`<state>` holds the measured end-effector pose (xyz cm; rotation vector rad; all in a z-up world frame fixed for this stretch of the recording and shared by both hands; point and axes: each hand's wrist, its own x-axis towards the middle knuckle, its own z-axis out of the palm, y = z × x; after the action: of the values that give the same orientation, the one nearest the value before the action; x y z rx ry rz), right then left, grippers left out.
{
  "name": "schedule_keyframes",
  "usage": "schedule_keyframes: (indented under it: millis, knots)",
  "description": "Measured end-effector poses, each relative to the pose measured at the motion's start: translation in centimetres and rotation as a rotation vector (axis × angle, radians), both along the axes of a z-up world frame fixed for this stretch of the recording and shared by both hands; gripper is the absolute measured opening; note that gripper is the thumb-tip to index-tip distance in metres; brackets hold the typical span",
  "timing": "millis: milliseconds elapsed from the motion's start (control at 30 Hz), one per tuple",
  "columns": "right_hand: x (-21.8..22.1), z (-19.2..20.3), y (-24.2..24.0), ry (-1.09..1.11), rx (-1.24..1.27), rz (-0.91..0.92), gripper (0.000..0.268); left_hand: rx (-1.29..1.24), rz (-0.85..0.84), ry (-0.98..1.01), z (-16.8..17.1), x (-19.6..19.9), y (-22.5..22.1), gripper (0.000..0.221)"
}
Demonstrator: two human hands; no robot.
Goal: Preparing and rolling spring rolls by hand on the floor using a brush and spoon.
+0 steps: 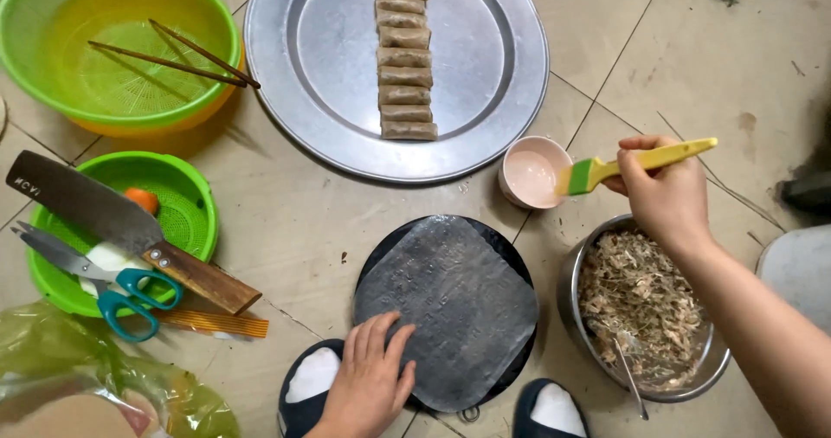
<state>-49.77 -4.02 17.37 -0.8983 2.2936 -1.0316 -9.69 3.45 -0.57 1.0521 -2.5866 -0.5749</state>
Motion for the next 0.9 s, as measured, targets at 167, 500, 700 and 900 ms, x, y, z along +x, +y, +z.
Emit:
schedule_keyframes:
  millis: [167, 500, 700, 900]
  knots:
    - [-0.9, -0.3, -0.7, -0.019, 0.056, -0.136, 0.01, 0.107, -0.033, -0.061, -0.4, 0.0, -0.2, 0.049]
    - [-1.6, -0.6, -0.2, -0.121, -0.001, -0.168, 0.017, 0.176, -0.031, -0.082, -0.2, -0.1, 0.0, 0.05]
    - [-0.7, 1.0, -0.2, -0.101, -0.032, -0.017, 0.019, 0.068, -0.001, -0.015, -0.7, -0.1, 0.2, 0.051]
    - [-4.5, -0.1, 2.3, 0.129, 0.187, 0.684, 0.016, 0.07, 0.0, -0.012, -0.5, 0.1, 0.0, 0.051]
